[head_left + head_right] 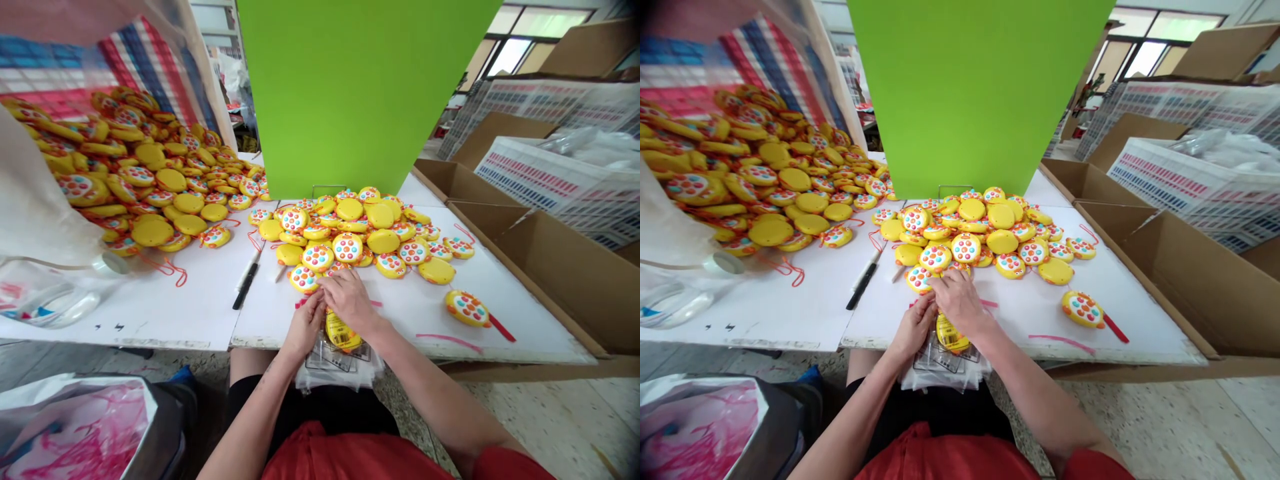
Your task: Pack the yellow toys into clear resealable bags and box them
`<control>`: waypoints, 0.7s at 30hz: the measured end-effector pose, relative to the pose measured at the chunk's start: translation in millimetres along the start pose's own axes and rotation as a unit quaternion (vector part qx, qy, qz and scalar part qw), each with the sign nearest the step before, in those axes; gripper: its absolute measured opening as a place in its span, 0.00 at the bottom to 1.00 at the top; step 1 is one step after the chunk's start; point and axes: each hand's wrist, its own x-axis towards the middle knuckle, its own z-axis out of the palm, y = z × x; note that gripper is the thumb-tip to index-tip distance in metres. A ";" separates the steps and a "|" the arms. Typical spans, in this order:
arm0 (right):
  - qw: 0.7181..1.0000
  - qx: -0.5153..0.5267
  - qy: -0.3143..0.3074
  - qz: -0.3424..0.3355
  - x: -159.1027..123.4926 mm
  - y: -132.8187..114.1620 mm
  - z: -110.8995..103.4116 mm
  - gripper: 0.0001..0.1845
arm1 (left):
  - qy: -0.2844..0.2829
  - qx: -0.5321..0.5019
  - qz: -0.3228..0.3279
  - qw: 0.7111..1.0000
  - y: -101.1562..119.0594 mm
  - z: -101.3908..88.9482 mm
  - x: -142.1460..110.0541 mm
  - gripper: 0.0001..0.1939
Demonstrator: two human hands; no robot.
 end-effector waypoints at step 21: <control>0.949 -0.146 0.091 0.263 -138.0 105.3 -50.0 0.23 | 0.017 -0.205 -0.162 0.965 -2.1 2.0 3.4 0.19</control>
